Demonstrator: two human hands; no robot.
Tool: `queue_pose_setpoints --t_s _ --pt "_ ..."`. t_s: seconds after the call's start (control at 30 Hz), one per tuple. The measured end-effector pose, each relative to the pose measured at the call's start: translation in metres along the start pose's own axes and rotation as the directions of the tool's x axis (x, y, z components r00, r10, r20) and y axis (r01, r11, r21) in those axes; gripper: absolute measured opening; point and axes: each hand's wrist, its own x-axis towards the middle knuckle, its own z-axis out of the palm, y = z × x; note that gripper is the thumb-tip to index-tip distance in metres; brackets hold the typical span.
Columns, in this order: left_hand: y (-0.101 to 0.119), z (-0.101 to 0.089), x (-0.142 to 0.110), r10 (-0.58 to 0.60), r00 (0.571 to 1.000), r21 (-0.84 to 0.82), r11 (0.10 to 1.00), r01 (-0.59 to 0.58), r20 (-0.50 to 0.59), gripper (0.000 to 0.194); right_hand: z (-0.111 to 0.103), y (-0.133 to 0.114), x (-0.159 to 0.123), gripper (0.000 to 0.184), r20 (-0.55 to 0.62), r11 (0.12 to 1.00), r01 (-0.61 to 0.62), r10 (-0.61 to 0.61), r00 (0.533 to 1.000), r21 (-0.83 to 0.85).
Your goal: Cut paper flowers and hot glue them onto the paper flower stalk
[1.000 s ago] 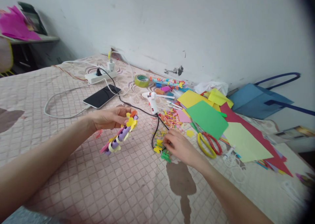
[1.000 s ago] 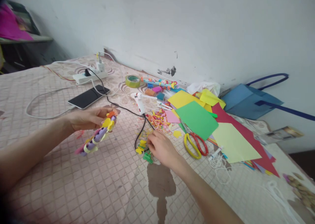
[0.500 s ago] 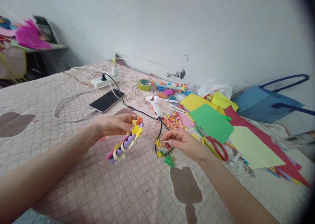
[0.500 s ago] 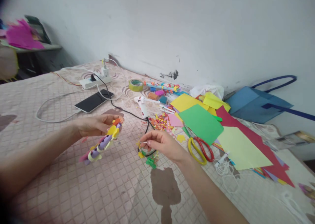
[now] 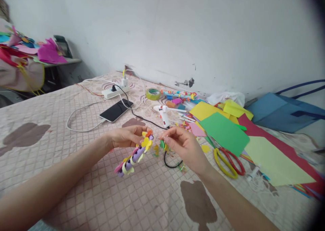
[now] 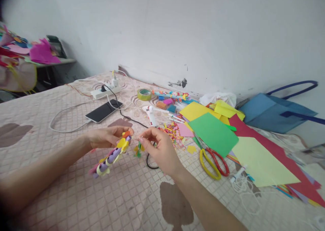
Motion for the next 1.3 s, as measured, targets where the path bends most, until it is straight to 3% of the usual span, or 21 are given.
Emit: queue_pose_setpoints --t_s 0.07,0.17,0.37,0.5,0.7,1.0,1.3 --pt "0.000 0.000 0.000 0.000 1.000 -0.001 1.000 0.000 0.004 0.039 0.000 -0.002 0.001 0.009 0.003 1.000 0.000 0.000 1.000 -0.009" --pt "0.002 0.002 -0.001 0.003 1.000 -0.004 1.000 -0.003 0.006 0.039 -0.001 -0.007 0.004 0.016 0.046 0.985 0.078 -0.072 0.996 -0.151" --pt "0.003 0.005 -0.002 -0.015 1.000 -0.023 1.000 0.015 -0.022 0.041 -0.003 -0.018 0.009 0.010 0.133 0.877 0.231 -0.192 0.972 -0.421" --pt "0.002 0.005 -0.002 -0.013 1.000 -0.019 1.000 0.013 -0.024 0.041 -0.005 -0.021 0.012 0.013 0.227 0.832 0.327 -0.247 0.942 -0.449" --pt "0.003 0.006 -0.001 0.001 1.000 0.000 1.000 -0.001 -0.007 0.041 -0.005 -0.024 0.016 0.011 0.251 0.792 0.331 -0.230 0.940 -0.513" --pt "0.003 0.005 -0.003 -0.049 0.998 0.044 0.998 0.050 -0.028 0.045 -0.002 -0.029 0.018 0.009 0.369 0.662 0.398 -0.193 0.909 -0.635" --pt "0.001 0.003 -0.002 -0.034 0.999 0.073 0.997 0.035 -0.023 0.043 0.000 -0.036 0.021 0.009 0.428 0.556 0.486 -0.242 0.871 -0.674"
